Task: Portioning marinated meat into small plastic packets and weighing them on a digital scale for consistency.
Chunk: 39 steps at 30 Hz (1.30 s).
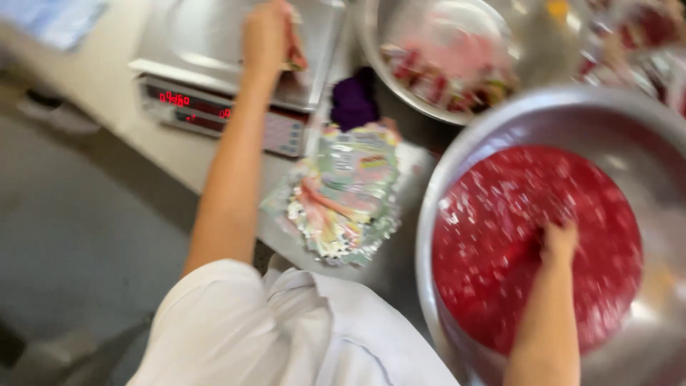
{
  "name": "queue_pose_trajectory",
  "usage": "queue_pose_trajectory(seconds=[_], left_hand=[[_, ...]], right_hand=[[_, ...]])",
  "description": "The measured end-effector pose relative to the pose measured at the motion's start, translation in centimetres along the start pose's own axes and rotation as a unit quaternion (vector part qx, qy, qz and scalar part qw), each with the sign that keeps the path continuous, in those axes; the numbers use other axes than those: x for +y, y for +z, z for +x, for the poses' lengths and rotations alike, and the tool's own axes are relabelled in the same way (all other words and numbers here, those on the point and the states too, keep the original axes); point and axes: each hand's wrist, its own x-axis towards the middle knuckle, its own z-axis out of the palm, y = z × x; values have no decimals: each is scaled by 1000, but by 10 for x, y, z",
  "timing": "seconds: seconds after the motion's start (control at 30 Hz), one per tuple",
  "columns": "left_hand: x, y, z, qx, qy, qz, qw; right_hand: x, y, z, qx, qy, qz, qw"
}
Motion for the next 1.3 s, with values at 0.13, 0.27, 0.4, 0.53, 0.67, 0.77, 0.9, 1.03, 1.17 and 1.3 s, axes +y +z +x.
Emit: queue_pose_trajectory(seconds=[0.13, 0.27, 0.4, 0.53, 0.67, 0.77, 0.9, 1.03, 1.17, 1.3], left_hand=[[107, -73, 23, -17, 55, -271, 961], [244, -151, 31, -213, -87, -646, 728], [353, -184, 24, -289, -36, -634, 716], [442, -154, -19, -408, -100, -538, 731], [486, -28, -91, -371, -41, -553, 745], [491, -43, -99, -380, -47, -534, 754], [478, -63, -100, -389, -42, -498, 774], [485, -19, -108, -392, -45, -480, 784], [495, 2, -117, -405, -54, -470, 782], [500, 14, -127, -418, -50, -466, 778]], right_hand=[[-16, -2, -23, 80, 13, -104, 991], [-40, -10, -43, 34, 79, 53, 995], [-104, -34, -94, -3, 91, 52, 994], [-96, -45, -96, 15, 84, 45, 995], [-61, -46, -79, 37, -3, 53, 998], [-77, -56, -91, 31, -1, 55, 998], [-110, -66, -111, -6, -33, 61, 998], [-160, -82, -133, -35, -54, 81, 995], [-201, -89, -156, -60, -98, 64, 991], [-222, -86, -167, -47, -122, 11, 991]])
